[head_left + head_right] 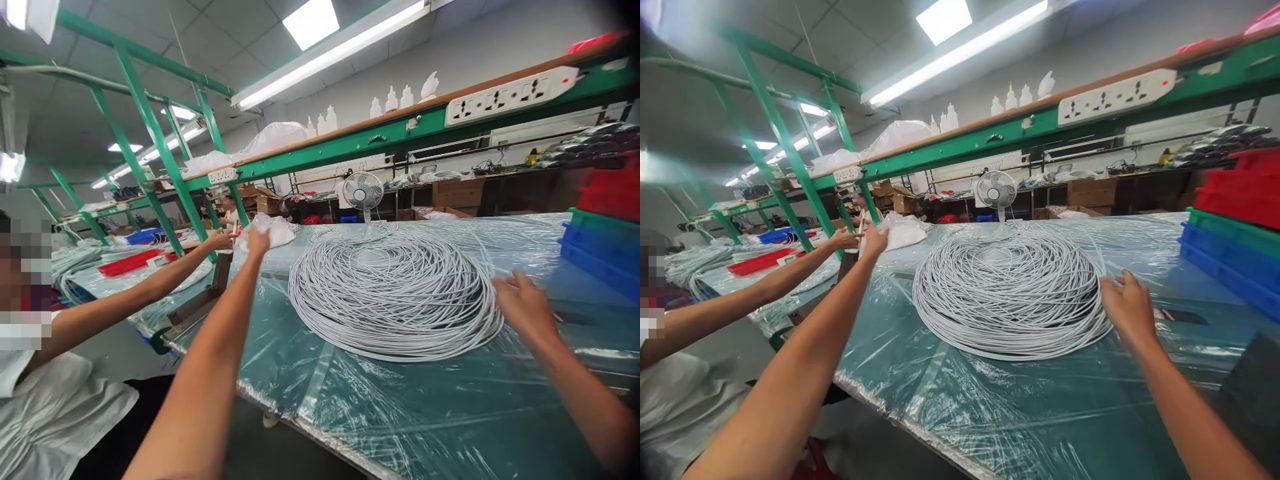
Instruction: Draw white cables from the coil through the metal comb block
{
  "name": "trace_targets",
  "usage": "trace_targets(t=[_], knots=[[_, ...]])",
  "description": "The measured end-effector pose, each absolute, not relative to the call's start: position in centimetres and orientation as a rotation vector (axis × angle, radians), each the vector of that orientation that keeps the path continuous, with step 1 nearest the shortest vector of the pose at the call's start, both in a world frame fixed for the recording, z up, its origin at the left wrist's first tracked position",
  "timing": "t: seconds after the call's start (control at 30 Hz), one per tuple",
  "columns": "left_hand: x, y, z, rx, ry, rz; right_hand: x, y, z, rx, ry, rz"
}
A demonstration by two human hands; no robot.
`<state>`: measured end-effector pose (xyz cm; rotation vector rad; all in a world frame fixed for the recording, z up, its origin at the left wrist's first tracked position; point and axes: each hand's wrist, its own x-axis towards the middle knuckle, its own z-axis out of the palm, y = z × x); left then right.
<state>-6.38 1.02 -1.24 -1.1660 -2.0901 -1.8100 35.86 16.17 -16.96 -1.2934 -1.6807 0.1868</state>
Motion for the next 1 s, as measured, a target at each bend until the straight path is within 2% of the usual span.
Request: trace_targets(t=[0.1, 0.2, 0.27, 0.33, 0.43, 0.57, 0.7, 0.83, 1.0], knots=[[-0.1, 6.1, -1.9, -1.476, -2.049, -1.502, 34.8, 15.6, -18.1, -1.274, -1.612, 0.083], [7.8, 3.8, -8.6, -1.988, -1.857, -1.171, 33.0, 13.2, -18.7, -1.028, -1.721, -0.01], [12.0, -1.1, -14.4, -2.338, -1.439, -0.69, 31.5, 11.4, -19.2, -0.864, -1.803, -0.035], [13.9, -6.7, -19.2, -2.379, -1.327, -0.78, 29.9, 9.5, -20.1, -0.694, -1.907, -0.023], [12.6, -13.9, -22.8, -2.17, -1.539, -1.182, 27.4, 6.4, -22.0, -0.407, -2.146, 0.031], [7.4, -20.2, -21.0, -1.797, -1.882, -1.13, 25.2, 2.7, -23.8, -0.118, -2.425, 0.126], [3.8, -23.6, -16.2, -1.487, -1.881, -1.134, 24.9, 1.8, -24.3, -0.054, -2.512, 0.219], [2.7, -23.8, -12.3, -1.283, -1.806, -1.028, 25.2, 2.7, -24.5, -0.12, -2.507, 0.266], [2.8, -21.4, -10.1, -1.433, -1.759, -0.683, 25.5, 3.2, -24.1, -0.184, -2.475, 0.328]])
